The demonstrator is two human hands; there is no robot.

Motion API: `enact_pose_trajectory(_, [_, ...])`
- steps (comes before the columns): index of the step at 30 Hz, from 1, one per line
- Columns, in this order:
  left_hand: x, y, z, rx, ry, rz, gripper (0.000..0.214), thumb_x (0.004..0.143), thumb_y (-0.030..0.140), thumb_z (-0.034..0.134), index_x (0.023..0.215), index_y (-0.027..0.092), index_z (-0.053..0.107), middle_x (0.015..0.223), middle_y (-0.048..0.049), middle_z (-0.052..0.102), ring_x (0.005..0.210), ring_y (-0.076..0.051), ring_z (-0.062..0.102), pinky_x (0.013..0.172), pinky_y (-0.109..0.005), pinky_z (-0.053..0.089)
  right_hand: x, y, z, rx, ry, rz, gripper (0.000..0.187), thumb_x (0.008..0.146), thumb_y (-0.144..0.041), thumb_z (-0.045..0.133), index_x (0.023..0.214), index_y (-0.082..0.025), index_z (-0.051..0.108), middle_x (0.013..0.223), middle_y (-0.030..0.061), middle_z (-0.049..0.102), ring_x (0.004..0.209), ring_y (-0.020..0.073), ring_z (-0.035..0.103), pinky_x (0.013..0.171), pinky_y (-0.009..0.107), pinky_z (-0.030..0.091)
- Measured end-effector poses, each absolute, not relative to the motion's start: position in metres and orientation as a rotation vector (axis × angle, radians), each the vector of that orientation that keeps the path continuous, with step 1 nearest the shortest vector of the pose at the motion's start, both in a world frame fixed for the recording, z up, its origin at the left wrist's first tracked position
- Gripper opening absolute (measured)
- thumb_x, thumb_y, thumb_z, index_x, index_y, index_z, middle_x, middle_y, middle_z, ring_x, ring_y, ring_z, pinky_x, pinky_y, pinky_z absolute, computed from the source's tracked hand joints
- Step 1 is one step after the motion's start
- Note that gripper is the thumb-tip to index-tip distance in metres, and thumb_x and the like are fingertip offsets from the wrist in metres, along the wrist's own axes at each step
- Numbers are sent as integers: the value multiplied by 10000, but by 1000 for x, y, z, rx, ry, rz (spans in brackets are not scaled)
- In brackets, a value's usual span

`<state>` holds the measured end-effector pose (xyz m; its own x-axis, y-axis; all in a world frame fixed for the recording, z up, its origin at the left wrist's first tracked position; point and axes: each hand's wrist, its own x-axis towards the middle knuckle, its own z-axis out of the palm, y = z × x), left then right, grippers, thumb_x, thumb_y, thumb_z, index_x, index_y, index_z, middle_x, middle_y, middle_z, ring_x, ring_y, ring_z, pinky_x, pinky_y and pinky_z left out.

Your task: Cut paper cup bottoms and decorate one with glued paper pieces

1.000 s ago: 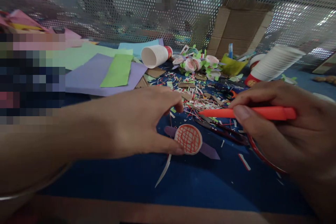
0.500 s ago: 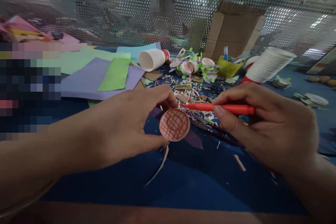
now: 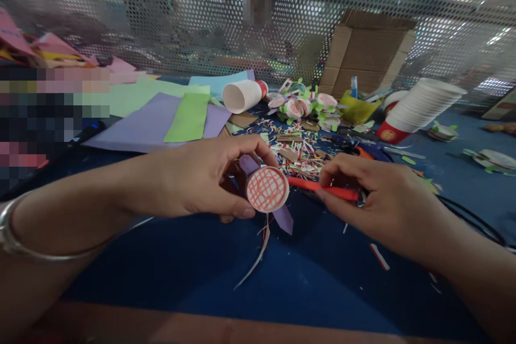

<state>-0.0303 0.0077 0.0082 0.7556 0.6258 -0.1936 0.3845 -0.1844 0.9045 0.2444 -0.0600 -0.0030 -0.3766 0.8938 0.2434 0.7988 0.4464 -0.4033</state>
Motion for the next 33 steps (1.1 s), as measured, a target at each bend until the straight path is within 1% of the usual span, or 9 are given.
enact_pose_trajectory(6, [-29, 14, 7, 1475, 690, 228, 547, 831, 142, 771, 1270, 264, 468, 960, 0, 688, 697, -137, 689, 618, -258, 581, 241, -62, -6, -1439, -2391, 408, 65, 891, -256, 650, 831, -233, 637, 691, -33, 652, 558, 126, 560, 511, 256, 381])
enact_pose_trajectory(11, [-24, 13, 2, 1446, 686, 329, 551, 799, 83, 783, 1232, 259, 490, 1016, -1, 677, 756, -102, 659, 615, -190, 564, 239, -64, -5, -1411, -2330, 534, 214, 975, -378, 608, 826, -230, 652, 686, -24, 668, 575, 126, 593, 525, 251, 421])
enact_pose_trajectory(15, [-19, 10, -2, 1484, 687, 364, 582, 782, 120, 801, 1247, 278, 489, 1013, -4, 661, 840, -141, 655, 524, -141, 500, 235, -65, -3, -1388, -2246, 615, 255, 992, -423, 600, 844, -230, 679, 724, -15, 698, 610, 131, 623, 535, 247, 441])
enact_pose_trajectory(19, [-17, 6, -5, 1494, 706, 333, 638, 790, 207, 819, 1310, 307, 465, 1109, -26, 659, 853, -158, 658, 461, -127, 441, 230, -66, -5, -1406, -2229, 663, 224, 985, -335, 597, 808, -225, 678, 680, -28, 673, 580, 120, 580, 511, 234, 419])
enact_pose_trajectory(22, [-15, 2, -4, 1483, 713, 336, 587, 822, 240, 806, 1308, 303, 483, 1155, -25, 675, 873, -139, 661, 540, -157, 491, 229, -66, -6, -1395, -2226, 663, 201, 967, -276, 597, 786, -226, 666, 661, -35, 648, 582, 121, 567, 511, 235, 409])
enact_pose_trajectory(25, [-10, 2, 0, 1517, 748, 440, 485, 865, 246, 768, 1280, 254, 515, 1121, -23, 704, 940, -136, 677, 732, -221, 555, 231, -65, -5, -1388, -2213, 633, 184, 968, -288, 602, 809, -233, 677, 698, -29, 668, 609, 129, 592, 521, 238, 424])
enact_pose_trajectory(27, [-8, 4, 4, 1503, 815, 580, 533, 852, 208, 763, 1311, 243, 494, 1102, -22, 712, 968, -148, 687, 806, -256, 558, 235, -63, -3, -1391, -2176, 549, 167, 972, -307, 609, 843, -241, 692, 728, -22, 691, 625, 137, 615, 540, 245, 442])
enact_pose_trajectory(30, [-11, 8, 11, 1450, 943, 780, 574, 844, 140, 729, 1337, 236, 453, 1024, 1, 696, 944, -144, 685, 816, -261, 549, 244, -60, 1, -1423, -2043, 336, 152, 963, -347, 647, 862, -246, 698, 690, -26, 688, 572, 133, 615, 532, 256, 437])
enact_pose_trajectory(33, [-15, 12, 17, 1435, 923, 815, 370, 944, 180, 648, 1264, 234, 470, 999, 23, 670, 937, -102, 657, 816, -214, 531, 255, -55, 4, -1458, -1928, 148, 155, 932, -379, 694, 860, -242, 702, 630, -21, 667, 528, 136, 593, 508, 267, 421])
